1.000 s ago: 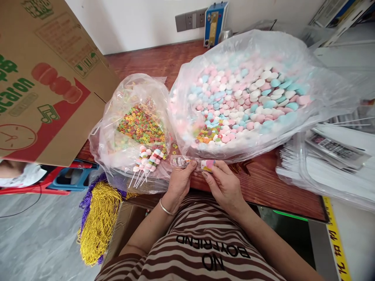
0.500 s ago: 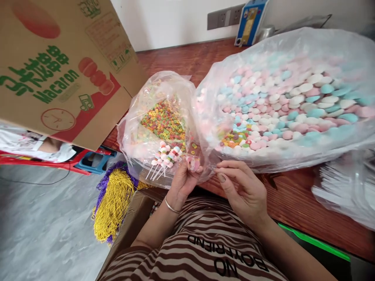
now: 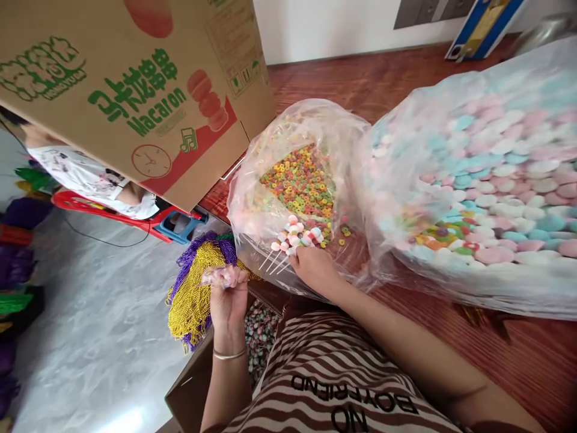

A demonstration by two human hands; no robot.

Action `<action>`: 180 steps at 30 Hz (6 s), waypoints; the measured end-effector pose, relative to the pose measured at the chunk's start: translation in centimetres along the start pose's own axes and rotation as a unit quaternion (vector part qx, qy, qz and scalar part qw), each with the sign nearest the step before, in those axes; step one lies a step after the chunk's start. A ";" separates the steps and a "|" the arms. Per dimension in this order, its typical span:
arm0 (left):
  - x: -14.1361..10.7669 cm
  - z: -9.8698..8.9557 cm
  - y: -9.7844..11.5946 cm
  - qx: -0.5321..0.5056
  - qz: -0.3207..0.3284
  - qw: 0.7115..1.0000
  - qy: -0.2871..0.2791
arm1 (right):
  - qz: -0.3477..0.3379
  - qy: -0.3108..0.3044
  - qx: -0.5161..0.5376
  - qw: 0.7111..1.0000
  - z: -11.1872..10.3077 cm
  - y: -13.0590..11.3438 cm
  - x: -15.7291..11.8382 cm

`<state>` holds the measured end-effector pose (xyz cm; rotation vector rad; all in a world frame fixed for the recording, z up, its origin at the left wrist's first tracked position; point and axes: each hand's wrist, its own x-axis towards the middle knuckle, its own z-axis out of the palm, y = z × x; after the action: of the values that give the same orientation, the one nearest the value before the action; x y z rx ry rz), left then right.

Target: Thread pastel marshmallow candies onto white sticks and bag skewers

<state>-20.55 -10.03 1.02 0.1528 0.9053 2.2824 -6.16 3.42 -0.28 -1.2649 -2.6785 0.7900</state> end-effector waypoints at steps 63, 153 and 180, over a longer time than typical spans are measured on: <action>-0.5 9.8 -10.7 0.223 -0.149 0.945 -0.187 | -0.038 0.259 0.298 0.918 -4.7 10.5 -17.0; -5.0 18.1 -14.7 0.041 -0.369 0.923 -0.097 | -0.121 0.364 0.095 0.919 -2.1 11.6 -15.1; -7.0 16.0 -15.1 -0.022 -0.386 0.894 -0.226 | 0.047 -0.026 0.844 0.534 -3.3 8.9 -15.5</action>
<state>-1.55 2.79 4.22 0.2408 0.5256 1.4319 11.20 -2.01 0.52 -0.5807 -0.6033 2.3157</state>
